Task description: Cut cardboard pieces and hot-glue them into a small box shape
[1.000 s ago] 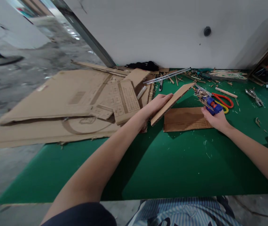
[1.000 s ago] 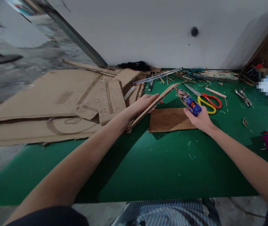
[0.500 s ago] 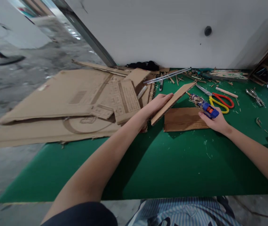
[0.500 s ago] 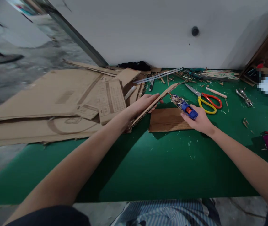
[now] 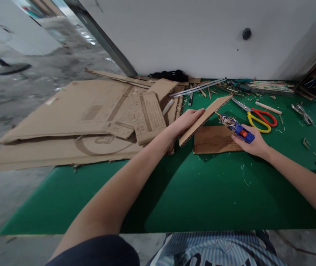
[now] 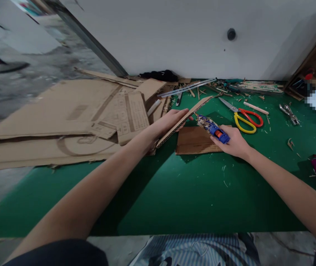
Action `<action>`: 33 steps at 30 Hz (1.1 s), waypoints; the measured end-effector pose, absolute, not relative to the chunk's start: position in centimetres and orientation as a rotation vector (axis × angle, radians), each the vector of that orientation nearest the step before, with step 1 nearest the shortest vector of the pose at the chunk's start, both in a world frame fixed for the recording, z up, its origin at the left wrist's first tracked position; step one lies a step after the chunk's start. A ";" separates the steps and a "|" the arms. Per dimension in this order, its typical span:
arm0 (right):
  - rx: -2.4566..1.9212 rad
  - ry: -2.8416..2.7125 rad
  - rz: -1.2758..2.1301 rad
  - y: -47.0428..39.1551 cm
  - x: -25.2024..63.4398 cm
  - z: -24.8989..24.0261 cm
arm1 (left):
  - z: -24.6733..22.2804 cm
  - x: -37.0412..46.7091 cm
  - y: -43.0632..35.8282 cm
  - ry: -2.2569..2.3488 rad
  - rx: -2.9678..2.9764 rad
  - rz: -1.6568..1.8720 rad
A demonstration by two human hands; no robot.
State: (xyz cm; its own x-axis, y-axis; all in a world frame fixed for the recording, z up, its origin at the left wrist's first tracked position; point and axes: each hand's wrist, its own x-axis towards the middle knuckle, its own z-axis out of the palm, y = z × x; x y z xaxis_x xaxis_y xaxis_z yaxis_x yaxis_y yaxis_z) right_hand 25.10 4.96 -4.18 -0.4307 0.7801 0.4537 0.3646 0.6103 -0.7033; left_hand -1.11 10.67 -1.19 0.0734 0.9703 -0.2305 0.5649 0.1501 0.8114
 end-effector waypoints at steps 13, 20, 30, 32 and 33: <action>-1.028 -1.791 0.736 5.3 25.4 -5.2 | -1.7 -1.2 11.0 1.582 1.460 0.627; -1.021 -1.857 0.733 5.4 25.5 -5.2 | -1.4 -1.1 10.9 1.619 1.466 0.612; -0.982 -2.003 0.662 4.9 25.2 -4.2 | -1.5 -1.0 10.8 1.586 1.429 0.632; -0.972 -2.022 0.643 4.8 25.1 -3.9 | -1.5 -1.0 10.8 1.590 1.436 0.638; -0.969 -2.028 0.636 4.7 25.0 -3.8 | -1.6 -1.0 10.8 1.592 1.438 0.640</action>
State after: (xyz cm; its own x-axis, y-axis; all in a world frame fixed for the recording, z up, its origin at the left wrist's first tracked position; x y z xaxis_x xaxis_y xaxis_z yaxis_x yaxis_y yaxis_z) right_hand 25.04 4.73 -3.78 -0.4016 0.8061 0.4347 0.4134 0.5831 -0.6994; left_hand -1.00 10.84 -1.57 0.0489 0.9641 -0.2610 0.5154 0.1995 0.8334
